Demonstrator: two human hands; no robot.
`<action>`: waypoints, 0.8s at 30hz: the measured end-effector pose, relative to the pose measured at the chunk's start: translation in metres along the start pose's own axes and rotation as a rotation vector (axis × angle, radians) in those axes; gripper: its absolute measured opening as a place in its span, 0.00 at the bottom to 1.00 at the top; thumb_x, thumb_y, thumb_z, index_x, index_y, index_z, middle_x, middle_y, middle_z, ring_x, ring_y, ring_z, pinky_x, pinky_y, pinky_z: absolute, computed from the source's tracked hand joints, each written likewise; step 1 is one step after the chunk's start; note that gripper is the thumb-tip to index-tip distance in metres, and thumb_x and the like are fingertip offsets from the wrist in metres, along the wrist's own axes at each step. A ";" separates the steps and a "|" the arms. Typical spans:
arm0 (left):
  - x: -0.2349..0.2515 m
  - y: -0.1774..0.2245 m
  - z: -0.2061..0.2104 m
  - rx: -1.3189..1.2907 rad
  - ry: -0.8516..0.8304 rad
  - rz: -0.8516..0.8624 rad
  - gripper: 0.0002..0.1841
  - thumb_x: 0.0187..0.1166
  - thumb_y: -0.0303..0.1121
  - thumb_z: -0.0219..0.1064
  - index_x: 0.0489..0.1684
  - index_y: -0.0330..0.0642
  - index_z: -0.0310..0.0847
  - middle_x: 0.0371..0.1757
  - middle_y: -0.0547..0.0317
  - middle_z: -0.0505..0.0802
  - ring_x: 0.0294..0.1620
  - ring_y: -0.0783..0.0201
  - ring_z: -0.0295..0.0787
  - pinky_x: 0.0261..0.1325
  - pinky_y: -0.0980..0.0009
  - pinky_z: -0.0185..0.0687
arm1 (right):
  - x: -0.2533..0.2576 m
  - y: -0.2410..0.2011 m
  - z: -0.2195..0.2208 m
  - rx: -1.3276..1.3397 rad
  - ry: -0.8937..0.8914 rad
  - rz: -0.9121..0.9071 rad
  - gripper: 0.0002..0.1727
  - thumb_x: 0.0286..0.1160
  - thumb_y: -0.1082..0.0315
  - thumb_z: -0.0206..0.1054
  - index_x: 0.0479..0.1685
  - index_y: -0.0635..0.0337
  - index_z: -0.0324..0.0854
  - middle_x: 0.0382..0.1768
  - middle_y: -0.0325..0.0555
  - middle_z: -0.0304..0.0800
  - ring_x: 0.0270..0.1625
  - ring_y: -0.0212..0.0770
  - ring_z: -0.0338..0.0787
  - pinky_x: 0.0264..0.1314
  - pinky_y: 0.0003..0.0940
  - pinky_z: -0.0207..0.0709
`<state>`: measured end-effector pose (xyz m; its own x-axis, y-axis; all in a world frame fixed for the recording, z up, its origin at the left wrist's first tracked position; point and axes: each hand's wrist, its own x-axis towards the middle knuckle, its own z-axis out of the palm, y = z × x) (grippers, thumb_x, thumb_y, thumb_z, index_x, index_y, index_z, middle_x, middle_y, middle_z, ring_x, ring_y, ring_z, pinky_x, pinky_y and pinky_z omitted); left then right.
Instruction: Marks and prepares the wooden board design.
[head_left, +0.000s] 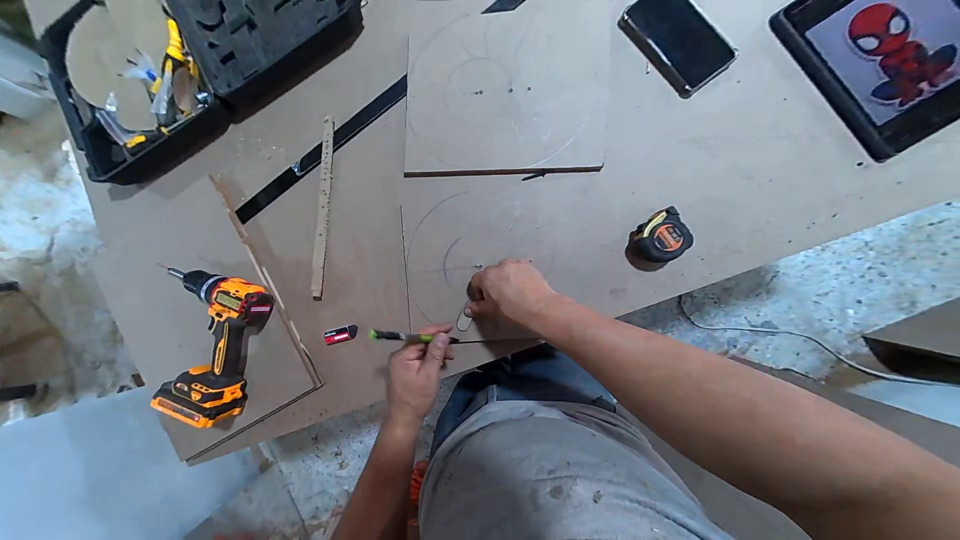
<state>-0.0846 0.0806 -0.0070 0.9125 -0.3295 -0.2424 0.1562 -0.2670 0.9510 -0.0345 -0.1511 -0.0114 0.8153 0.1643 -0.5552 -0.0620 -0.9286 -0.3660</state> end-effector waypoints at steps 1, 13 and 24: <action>0.000 -0.007 0.005 0.025 0.016 0.027 0.15 0.87 0.39 0.66 0.62 0.44 0.91 0.40 0.58 0.96 0.36 0.64 0.93 0.43 0.65 0.93 | 0.000 0.000 0.001 -0.005 0.006 0.000 0.24 0.73 0.36 0.70 0.40 0.49 0.89 0.40 0.46 0.93 0.51 0.53 0.91 0.57 0.60 0.79; 0.008 -0.023 0.020 0.355 0.017 0.112 0.06 0.74 0.32 0.72 0.45 0.49 0.90 0.35 0.65 0.93 0.25 0.71 0.87 0.28 0.70 0.89 | 0.000 -0.001 0.002 -0.001 0.026 -0.006 0.24 0.74 0.38 0.70 0.42 0.51 0.90 0.42 0.48 0.93 0.52 0.55 0.91 0.58 0.62 0.79; 0.002 -0.023 0.022 0.409 0.100 0.123 0.04 0.72 0.30 0.73 0.41 0.47 0.89 0.37 0.63 0.92 0.27 0.70 0.88 0.30 0.70 0.89 | 0.000 -0.002 0.001 -0.031 0.001 0.002 0.24 0.74 0.36 0.69 0.42 0.49 0.89 0.41 0.45 0.93 0.52 0.52 0.91 0.57 0.59 0.79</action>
<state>-0.0946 0.0664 -0.0340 0.9503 -0.2971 -0.0934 -0.0997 -0.5745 0.8124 -0.0346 -0.1494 -0.0113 0.8156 0.1625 -0.5553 -0.0457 -0.9387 -0.3418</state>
